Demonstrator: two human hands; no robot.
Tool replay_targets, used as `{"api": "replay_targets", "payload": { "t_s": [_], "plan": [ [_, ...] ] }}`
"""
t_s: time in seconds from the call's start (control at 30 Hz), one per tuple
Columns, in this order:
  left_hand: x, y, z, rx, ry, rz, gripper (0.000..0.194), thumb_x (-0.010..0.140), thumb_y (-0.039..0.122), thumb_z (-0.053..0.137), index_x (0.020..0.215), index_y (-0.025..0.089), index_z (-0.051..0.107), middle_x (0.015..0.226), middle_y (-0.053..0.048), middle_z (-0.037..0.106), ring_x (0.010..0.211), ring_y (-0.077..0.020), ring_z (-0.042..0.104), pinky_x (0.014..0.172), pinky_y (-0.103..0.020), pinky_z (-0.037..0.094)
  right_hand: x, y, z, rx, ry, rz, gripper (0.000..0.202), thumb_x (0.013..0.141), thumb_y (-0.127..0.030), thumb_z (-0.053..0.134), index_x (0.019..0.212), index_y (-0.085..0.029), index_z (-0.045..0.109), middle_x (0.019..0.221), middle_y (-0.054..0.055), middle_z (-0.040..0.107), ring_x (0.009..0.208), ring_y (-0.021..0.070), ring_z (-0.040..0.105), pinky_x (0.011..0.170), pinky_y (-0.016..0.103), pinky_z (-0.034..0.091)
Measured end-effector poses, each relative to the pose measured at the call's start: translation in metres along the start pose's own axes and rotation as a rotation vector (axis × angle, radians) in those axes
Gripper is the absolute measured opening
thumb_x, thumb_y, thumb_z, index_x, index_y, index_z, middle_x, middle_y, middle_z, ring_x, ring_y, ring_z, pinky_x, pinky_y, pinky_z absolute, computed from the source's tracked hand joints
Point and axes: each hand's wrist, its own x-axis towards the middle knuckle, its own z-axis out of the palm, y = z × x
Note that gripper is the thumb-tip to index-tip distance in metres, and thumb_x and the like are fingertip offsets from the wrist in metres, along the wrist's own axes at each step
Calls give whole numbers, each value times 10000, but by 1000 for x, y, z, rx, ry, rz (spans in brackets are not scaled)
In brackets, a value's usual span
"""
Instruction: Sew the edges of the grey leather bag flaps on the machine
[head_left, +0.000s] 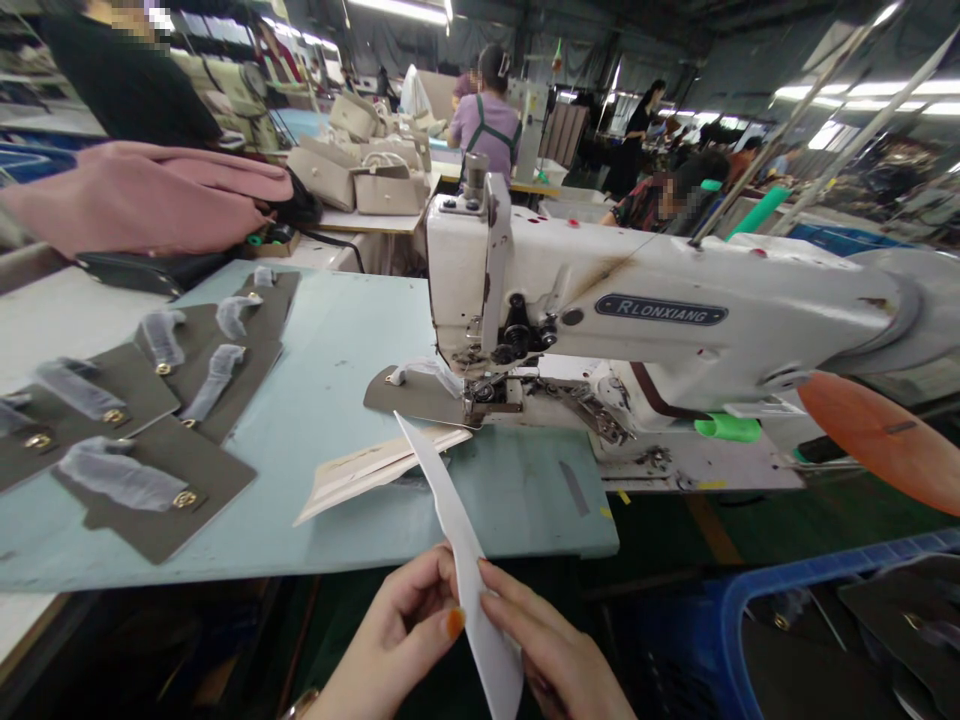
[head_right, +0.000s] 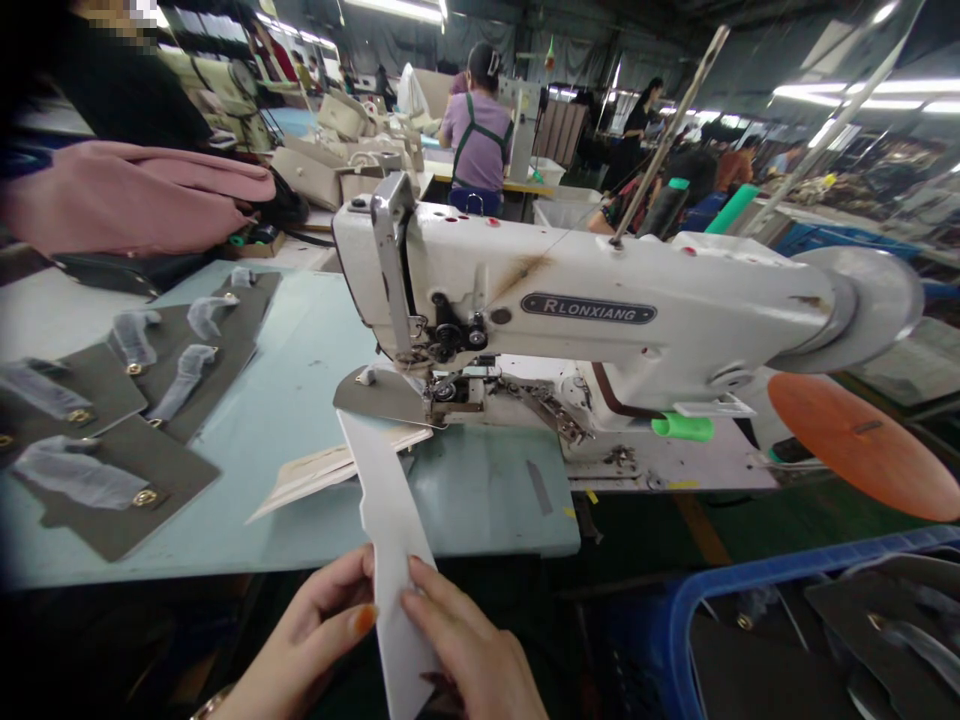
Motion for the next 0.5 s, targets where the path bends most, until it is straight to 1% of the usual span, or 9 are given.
{"api": "replay_targets", "payload": {
  "t_s": [0.07,0.13,0.2,0.3,0.37,0.4,0.43,0.47,0.5],
  "plan": [
    [-2,-2,0,-60,16,-11,260,782,405,683,807,163,591,809,-18,562,770,-145,509,730,-244,432,0,5,-1,-29,-8,-17,750,697,-537,746,1372,-378,459,1465,8,393,1288,299,442,783,251,573],
    [-4,-2,3,-101,21,-14,251,784,398,686,819,167,597,831,-21,571,793,-147,524,751,-245,438,2,5,-2,-55,-19,-35,801,654,-540,776,1372,-391,453,1466,2,391,1288,298,442,849,285,546],
    [-6,-2,5,-100,-17,-3,230,791,388,682,836,176,604,861,-22,567,801,-147,538,745,-243,450,4,0,-4,-58,-27,-53,757,676,-564,748,1359,-384,476,1452,14,416,1285,290,449,944,334,486],
    [-8,-3,8,-20,-120,12,297,757,401,714,975,216,631,1009,-46,572,908,-192,567,821,-300,472,7,-10,-3,-59,59,-57,630,722,-595,691,1286,-340,576,1377,56,519,1251,290,491,1000,372,441],
    [-10,-4,10,16,-146,-2,459,723,416,743,1133,262,606,1187,-74,553,1044,-248,558,922,-371,447,8,-11,1,-55,142,-62,609,702,-630,686,1219,-314,627,1307,84,577,1092,272,612,855,308,538],
    [-11,-4,12,10,-151,-15,507,724,421,741,1184,276,586,1241,-84,544,1075,-265,556,949,-399,434,8,-10,4,-44,170,-66,616,684,-656,681,1187,-303,637,1274,95,592,911,230,673,698,247,568],
    [-12,-3,13,-9,-148,-27,527,732,425,733,1212,280,573,1260,-92,548,1085,-277,561,958,-418,431,8,-8,7,-28,187,-67,616,666,-681,675,1141,-289,646,1243,102,599,686,159,660,520,189,528],
    [-13,-2,14,-39,-143,-37,521,742,431,722,1216,272,575,1247,-99,567,1076,-284,572,950,-427,439,8,-6,10,-8,201,-65,598,650,-695,673,1073,-273,654,1215,104,602,491,78,547,374,151,416],
    [-13,-1,16,-71,-134,-47,507,749,433,714,1208,262,585,1213,-103,594,1057,-288,586,932,-431,452,7,-4,12,10,210,-57,560,644,-692,677,991,-254,653,1191,99,602,385,18,386,303,142,286]
  ]
}}
